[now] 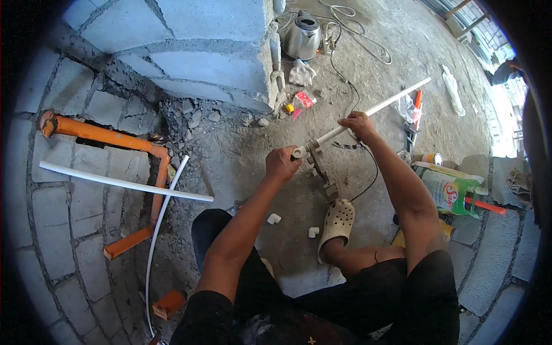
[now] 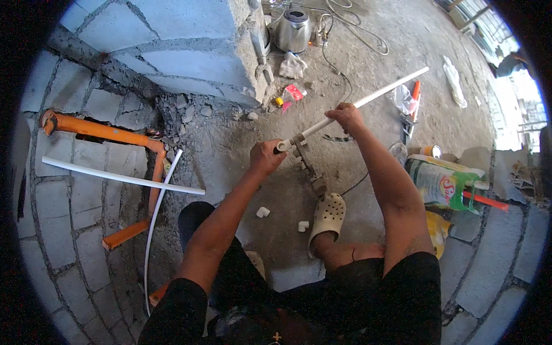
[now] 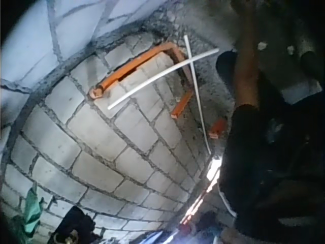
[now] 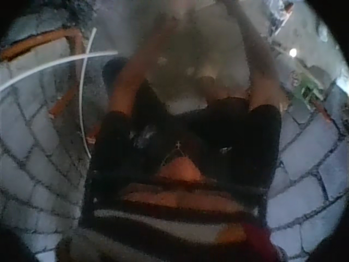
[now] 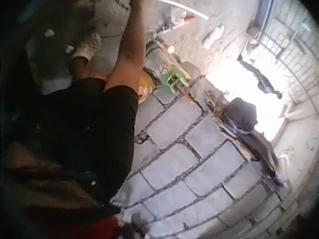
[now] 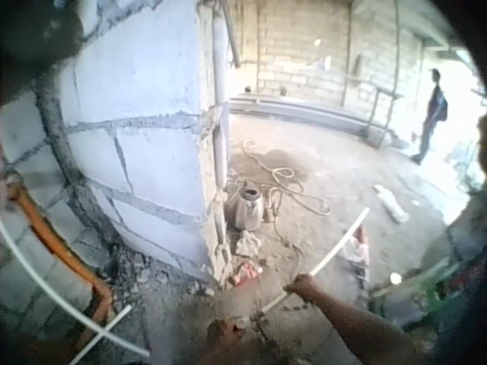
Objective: Connecting and fitting PVC pipes for a plumbing installation within a building under construction.
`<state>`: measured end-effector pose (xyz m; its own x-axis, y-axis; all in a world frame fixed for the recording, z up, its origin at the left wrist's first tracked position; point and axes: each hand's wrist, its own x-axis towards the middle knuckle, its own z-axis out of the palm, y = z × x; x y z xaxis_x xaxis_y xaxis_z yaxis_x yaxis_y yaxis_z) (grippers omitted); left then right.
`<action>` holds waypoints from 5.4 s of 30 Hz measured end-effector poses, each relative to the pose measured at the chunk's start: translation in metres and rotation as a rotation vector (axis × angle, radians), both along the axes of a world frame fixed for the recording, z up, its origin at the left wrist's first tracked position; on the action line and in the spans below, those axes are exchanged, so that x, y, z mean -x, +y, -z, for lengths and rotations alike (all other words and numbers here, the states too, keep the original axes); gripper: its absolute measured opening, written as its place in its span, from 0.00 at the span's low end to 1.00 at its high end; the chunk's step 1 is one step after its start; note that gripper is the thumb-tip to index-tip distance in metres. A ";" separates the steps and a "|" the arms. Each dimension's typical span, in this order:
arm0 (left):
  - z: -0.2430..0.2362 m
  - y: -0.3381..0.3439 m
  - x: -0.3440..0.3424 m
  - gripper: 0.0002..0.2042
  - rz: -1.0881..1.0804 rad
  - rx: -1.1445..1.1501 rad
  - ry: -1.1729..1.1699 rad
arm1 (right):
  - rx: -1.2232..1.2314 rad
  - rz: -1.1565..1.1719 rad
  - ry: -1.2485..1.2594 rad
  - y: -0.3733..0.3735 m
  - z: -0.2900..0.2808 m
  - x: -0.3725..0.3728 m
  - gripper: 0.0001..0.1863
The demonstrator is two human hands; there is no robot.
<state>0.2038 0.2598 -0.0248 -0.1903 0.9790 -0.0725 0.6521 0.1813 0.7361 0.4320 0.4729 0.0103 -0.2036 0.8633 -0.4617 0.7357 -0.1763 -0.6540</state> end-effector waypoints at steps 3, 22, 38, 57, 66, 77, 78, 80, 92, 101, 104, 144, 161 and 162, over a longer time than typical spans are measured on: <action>0.000 0.001 0.000 0.19 -0.007 -0.001 -0.009 | -0.004 -0.006 -0.027 0.001 0.000 0.000 0.19; 0.000 0.002 -0.001 0.15 -0.012 -0.009 0.004 | -0.010 -0.025 -0.016 0.005 0.010 -0.003 0.21; -0.004 0.001 -0.002 0.12 -0.012 -0.045 -0.023 | -0.021 -0.022 -0.060 -0.003 -0.003 0.001 0.21; -0.006 0.010 -0.001 0.10 0.000 0.079 0.009 | 0.304 0.175 0.386 -0.006 0.002 -0.002 0.14; 0.004 0.016 0.003 0.11 -0.010 0.125 -0.163 | 0.371 0.212 0.629 -0.009 0.023 -0.017 0.13; 0.011 0.025 0.005 0.10 -0.021 0.174 -0.329 | 0.412 0.213 0.622 -0.011 0.038 -0.031 0.14; 0.012 0.025 0.004 0.10 -0.038 0.177 -0.319 | 0.412 0.212 0.623 -0.012 0.037 -0.029 0.14; 0.015 0.024 0.007 0.10 -0.035 0.183 -0.319 | 0.413 0.187 0.610 -0.012 0.035 -0.024 0.12; -0.001 0.023 0.005 0.11 -0.011 0.232 -0.357 | 0.339 0.166 0.515 -0.015 0.027 -0.019 0.12; 0.006 0.021 0.007 0.12 -0.008 0.195 -0.302 | 0.316 0.159 0.521 -0.019 0.022 -0.016 0.13; 0.003 0.022 0.006 0.12 0.003 0.191 -0.290 | 0.296 0.154 0.500 -0.019 0.020 -0.016 0.13; 0.007 0.020 -0.001 0.15 -0.115 0.295 -0.636 | 0.155 0.075 0.159 -0.013 0.020 -0.003 0.09; -0.026 -0.007 0.056 0.16 -0.018 0.045 -0.172 | 0.144 0.159 0.227 -0.007 0.041 -0.021 0.10; -0.044 -0.011 0.059 0.16 0.020 0.085 -0.124 | 0.150 0.163 0.247 -0.006 0.040 -0.025 0.10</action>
